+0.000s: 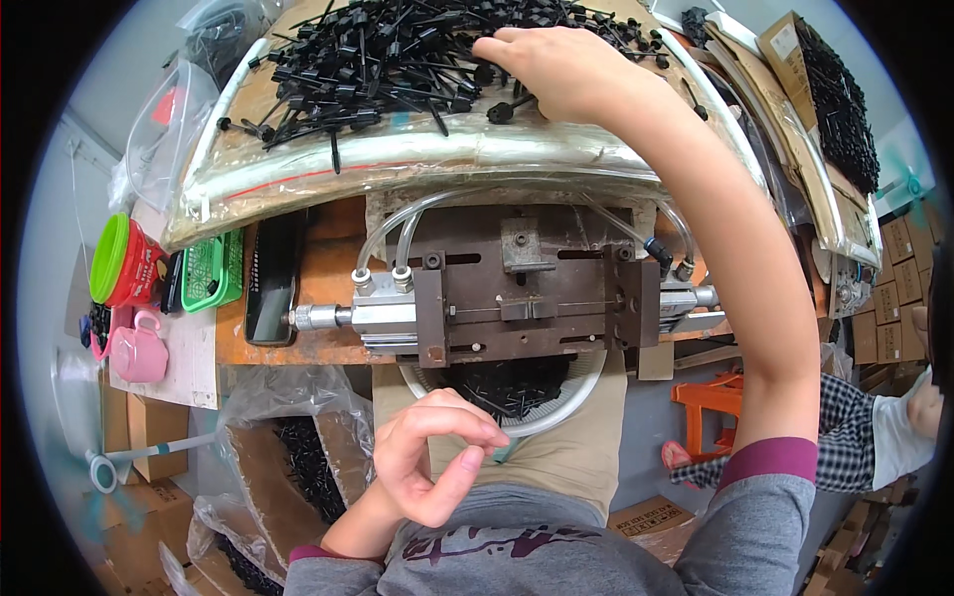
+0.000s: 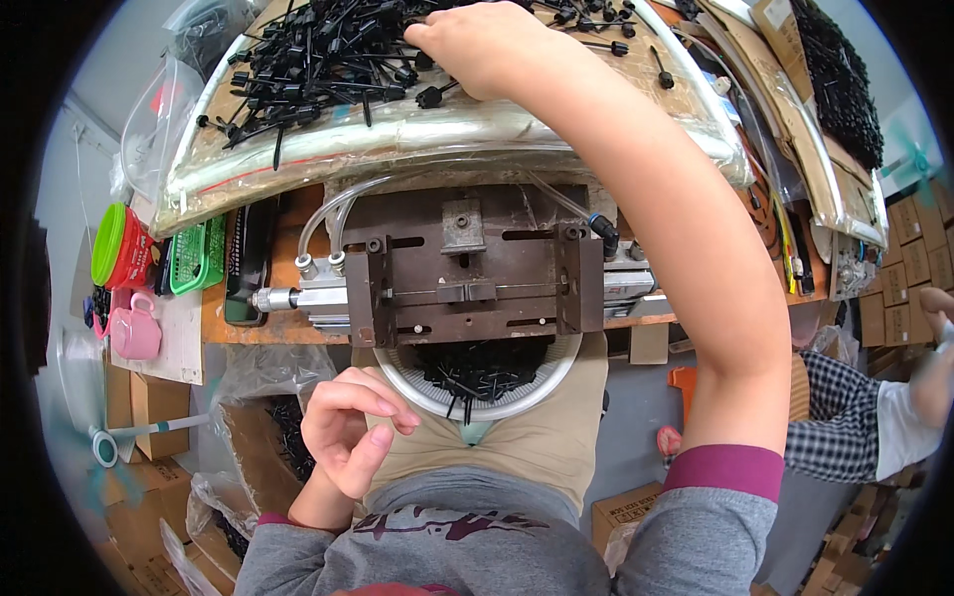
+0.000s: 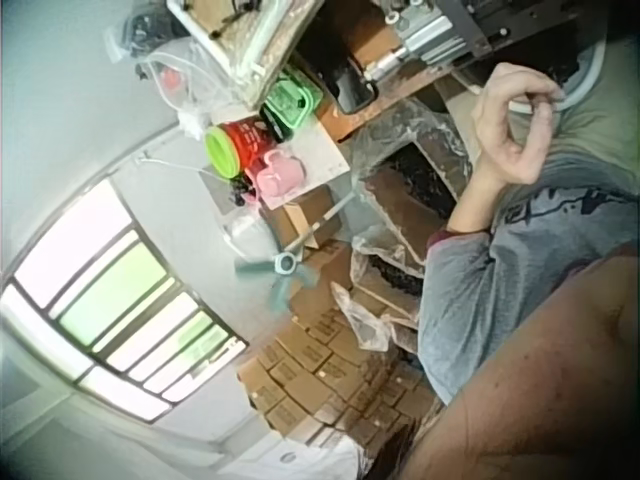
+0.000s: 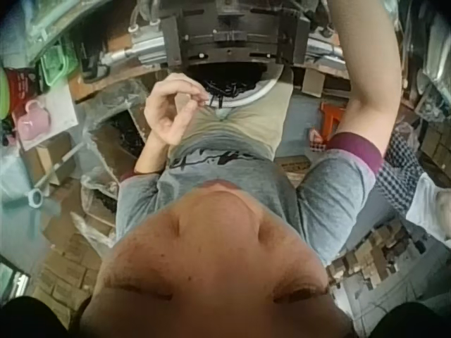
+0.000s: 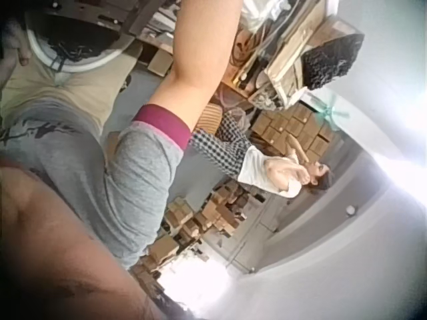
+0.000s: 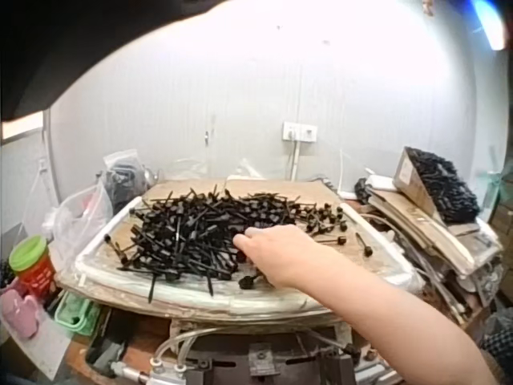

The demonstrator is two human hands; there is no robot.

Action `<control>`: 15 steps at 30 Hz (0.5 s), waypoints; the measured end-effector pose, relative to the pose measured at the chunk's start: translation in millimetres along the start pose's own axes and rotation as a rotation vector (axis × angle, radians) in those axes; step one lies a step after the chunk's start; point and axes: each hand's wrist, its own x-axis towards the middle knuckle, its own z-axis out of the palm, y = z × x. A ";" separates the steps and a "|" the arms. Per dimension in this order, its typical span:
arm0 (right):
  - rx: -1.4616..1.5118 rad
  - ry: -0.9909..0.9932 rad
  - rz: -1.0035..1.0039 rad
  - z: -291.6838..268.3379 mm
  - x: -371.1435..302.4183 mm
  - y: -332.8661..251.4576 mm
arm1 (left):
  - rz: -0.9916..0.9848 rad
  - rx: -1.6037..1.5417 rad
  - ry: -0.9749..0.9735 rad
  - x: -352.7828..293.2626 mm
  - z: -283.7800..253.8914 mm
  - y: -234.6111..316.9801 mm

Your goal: Assembling or processing small plastic components using a pneumatic press fixture.

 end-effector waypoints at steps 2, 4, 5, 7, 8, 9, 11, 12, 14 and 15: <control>0.008 -0.005 -0.010 4.2 2.1 0.9 | -0.010 -0.007 -0.012 -0.2 0.4 -0.4; -0.006 0.022 -0.056 4.1 0.0 4.1 | -0.007 0.023 -0.072 1.2 -2.0 1.2; -0.011 0.026 -0.061 3.1 -3.0 5.5 | -0.005 0.038 -0.100 1.7 -3.5 1.8; -0.021 0.034 -0.071 3.2 -11.0 8.7 | -0.009 0.053 -0.105 1.7 -5.3 2.2; 0.003 0.127 -0.111 6.5 -16.3 12.9 | -0.012 0.061 -0.108 1.5 -5.5 2.1; 0.053 0.190 -0.108 6.7 -22.7 17.2 | -0.016 0.046 -0.084 1.3 -4.6 1.8; 0.160 0.319 -0.103 4.5 -34.9 19.8 | -0.028 0.024 -0.035 0.1 -2.7 1.4; 0.189 0.424 -0.138 7.9 -36.4 28.0 | -0.022 0.031 -0.039 0.3 -3.2 1.5; 0.316 0.502 -0.064 0.0 -44.6 39.3 | -0.008 0.036 -0.051 2.9 -3.8 1.7; 0.424 0.493 0.029 -4.3 -49.7 43.9 | -0.004 0.053 -0.054 4.0 -4.2 2.3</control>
